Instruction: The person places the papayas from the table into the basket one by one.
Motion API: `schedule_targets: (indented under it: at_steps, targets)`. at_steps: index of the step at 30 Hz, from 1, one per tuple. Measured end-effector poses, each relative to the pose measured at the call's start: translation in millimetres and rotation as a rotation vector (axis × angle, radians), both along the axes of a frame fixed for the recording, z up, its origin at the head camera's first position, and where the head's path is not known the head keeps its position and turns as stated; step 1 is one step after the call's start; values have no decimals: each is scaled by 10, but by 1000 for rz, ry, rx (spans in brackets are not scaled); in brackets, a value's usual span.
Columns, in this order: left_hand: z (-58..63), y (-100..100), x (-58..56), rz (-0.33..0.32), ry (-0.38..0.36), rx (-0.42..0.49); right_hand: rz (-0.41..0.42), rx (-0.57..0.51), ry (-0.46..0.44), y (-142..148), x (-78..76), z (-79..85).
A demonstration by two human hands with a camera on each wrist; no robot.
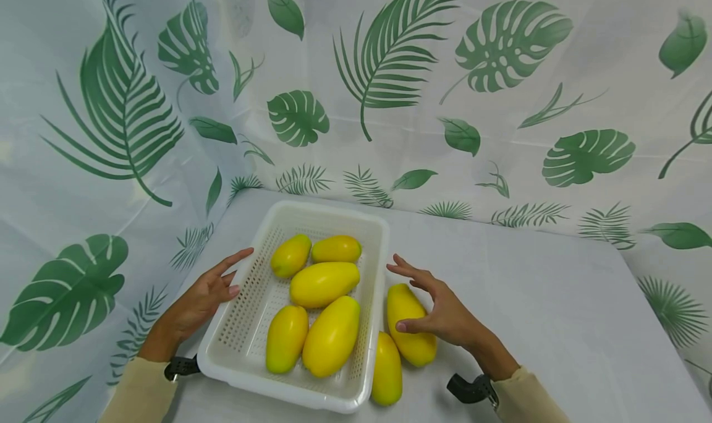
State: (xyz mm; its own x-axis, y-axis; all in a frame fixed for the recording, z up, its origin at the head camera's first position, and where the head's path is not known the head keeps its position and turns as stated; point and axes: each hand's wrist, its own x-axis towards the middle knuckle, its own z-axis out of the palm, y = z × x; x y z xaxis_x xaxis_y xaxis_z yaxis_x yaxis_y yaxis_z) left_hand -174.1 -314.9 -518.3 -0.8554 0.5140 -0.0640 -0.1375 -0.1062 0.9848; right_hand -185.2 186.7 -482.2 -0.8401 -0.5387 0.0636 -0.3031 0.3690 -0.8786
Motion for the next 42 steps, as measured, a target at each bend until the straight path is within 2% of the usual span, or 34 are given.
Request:
schedule_targets:
  at_steps: [10, 15, 19, 24, 32, 42]
  targets:
    - [6, 27, -12, -1, 0, -3, -21, 33, -37, -15, 45, -46]
    - [3, 3, -13, -25, 11, 17, -33, 25, -49, -11, 45, -108]
    - [11, -17, 7, -21, 2, 21, -19, 27, -43, -7, 49, -172]
    - [14, -15, 20, -16, -3, 18, -29, 31, -78, 3, 71, -223]
    - [22, -7, 27, -28, 10, 36, 24, 14, -104, 36, 78, -230]
    - [7, 2, 25, -13, -13, 30, 76, 11, -162, 54, 103, -295]
